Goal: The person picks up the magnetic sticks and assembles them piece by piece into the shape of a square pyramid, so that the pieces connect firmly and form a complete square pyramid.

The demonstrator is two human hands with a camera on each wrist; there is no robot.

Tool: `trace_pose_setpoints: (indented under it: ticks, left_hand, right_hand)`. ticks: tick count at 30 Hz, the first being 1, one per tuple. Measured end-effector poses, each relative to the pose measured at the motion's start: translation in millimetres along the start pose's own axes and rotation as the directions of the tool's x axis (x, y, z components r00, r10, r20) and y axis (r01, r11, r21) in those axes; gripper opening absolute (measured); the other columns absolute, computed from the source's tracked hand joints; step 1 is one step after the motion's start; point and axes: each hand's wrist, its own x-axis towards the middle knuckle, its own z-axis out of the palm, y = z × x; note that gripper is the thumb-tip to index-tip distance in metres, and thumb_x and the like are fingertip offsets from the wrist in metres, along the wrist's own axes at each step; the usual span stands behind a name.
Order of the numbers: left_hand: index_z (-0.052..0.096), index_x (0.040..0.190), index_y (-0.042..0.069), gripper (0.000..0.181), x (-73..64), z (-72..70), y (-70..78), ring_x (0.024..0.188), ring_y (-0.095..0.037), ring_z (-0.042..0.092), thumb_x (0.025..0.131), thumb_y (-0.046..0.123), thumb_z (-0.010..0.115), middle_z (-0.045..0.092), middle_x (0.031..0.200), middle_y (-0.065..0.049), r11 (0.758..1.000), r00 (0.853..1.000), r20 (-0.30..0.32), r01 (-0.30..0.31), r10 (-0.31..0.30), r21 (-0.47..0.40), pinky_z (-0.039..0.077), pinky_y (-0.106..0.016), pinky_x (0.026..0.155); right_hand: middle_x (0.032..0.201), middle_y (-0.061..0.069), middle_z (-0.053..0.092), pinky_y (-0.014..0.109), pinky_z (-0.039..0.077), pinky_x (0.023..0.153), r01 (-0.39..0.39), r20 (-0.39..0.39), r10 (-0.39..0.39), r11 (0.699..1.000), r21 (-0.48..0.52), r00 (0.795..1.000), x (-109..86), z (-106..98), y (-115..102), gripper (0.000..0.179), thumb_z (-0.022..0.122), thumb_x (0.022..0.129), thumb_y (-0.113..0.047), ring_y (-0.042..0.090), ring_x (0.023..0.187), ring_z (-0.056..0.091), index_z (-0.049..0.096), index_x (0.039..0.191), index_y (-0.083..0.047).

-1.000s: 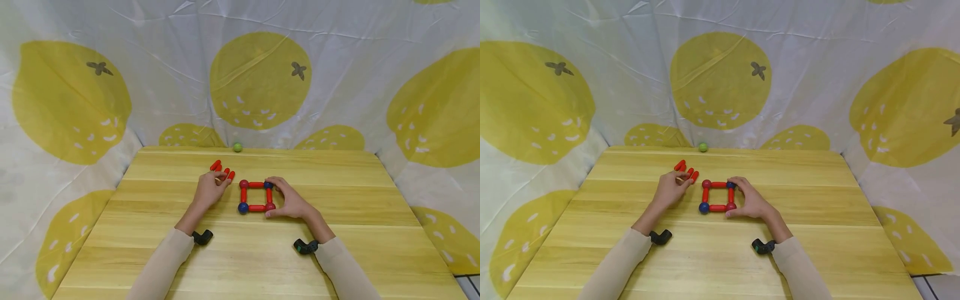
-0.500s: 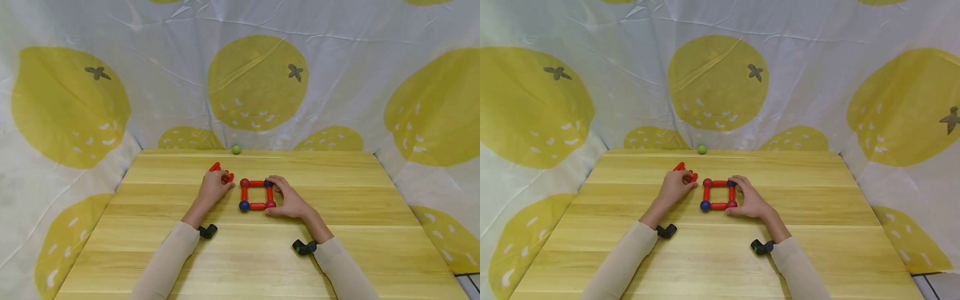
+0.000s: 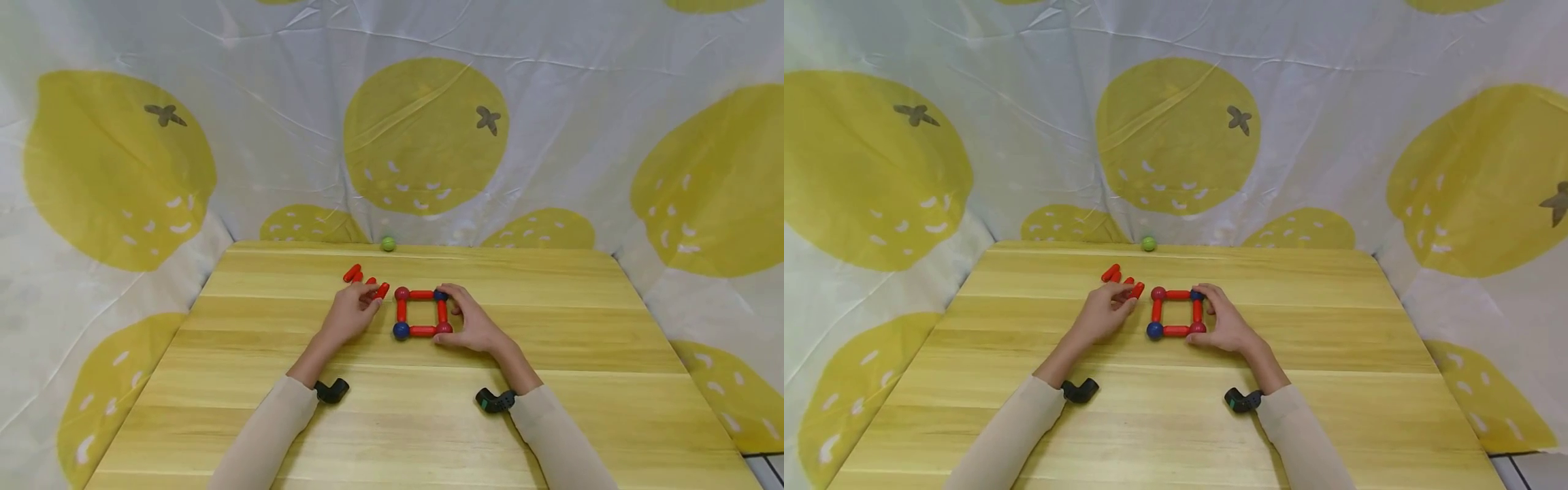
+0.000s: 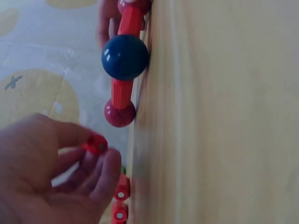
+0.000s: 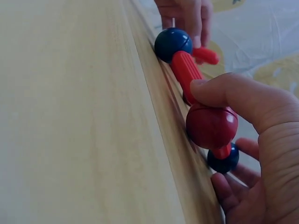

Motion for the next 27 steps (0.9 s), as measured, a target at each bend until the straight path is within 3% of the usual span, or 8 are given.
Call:
trace_pose_setpoints:
  ticks: [4,9,15,22,27]
  left_hand:
    - [0.067,0.132,0.005,0.034,-7.7,1.7,0.1,0.113,-0.025,0.071,0.100,0.016,0.069,0.071,0.125,-0.011,0.981,0.993,0.108,-0.016,0.038,-0.196,0.060,-0.037,0.096]
    - [0.067,0.131,0.006,0.033,-12.5,3.5,3.6,0.114,-0.023,0.070,0.099,0.015,0.070,0.072,0.123,-0.010,0.951,0.980,0.164,-0.062,0.116,-0.302,0.059,-0.030,0.096]
    - [0.066,0.135,0.004,0.038,-17.0,5.8,5.8,0.117,-0.025,0.070,0.100,0.017,0.069,0.070,0.129,-0.012,0.956,0.960,0.225,-0.101,0.166,-0.275,0.058,-0.034,0.099]
    - [0.066,0.135,0.004,0.035,-18.2,10.2,4.7,0.120,-0.025,0.069,0.101,0.016,0.067,0.071,0.128,-0.011,0.967,0.950,0.258,-0.115,0.174,-0.229,0.057,-0.035,0.100]
    - [0.065,0.136,0.003,0.037,-18.0,13.3,2.6,0.120,-0.025,0.068,0.102,0.017,0.067,0.071,0.130,-0.011,0.971,0.949,0.260,-0.124,0.176,-0.205,0.057,-0.036,0.100]
  right_hand:
    - [0.164,0.006,0.032,0.043,0.046,0.095,-0.008,-0.005,0.008,1.000,-0.016,1.000,1.9,-2,1,0.103,0.093,0.075,-0.035,0.029,0.109,0.050,0.036,0.159,-0.018]
    - [0.166,0.005,0.030,0.042,0.047,0.096,-0.005,-0.005,0.005,1.000,-0.022,1.000,4.3,-2,4,0.103,0.092,0.076,-0.035,0.028,0.111,0.051,0.035,0.159,-0.019]
    - [0.167,0.007,0.028,0.045,0.046,0.098,-0.006,-0.003,0.006,1.000,0.000,1.000,4.3,-1,3,0.103,0.092,0.076,-0.035,0.030,0.116,0.051,0.034,0.160,-0.019]
    - [0.169,0.005,0.024,0.045,0.048,0.100,-0.031,-0.005,0.031,0.999,-0.007,1.000,3.2,-1,5,0.103,0.092,0.076,-0.041,0.028,0.118,0.052,0.034,0.160,-0.025]
    - [0.165,0.007,0.026,0.046,0.050,0.100,-0.056,-0.048,0.057,0.998,0.020,0.997,2.1,0,5,0.101,0.093,0.074,-0.043,0.029,0.115,0.055,0.039,0.156,-0.023]
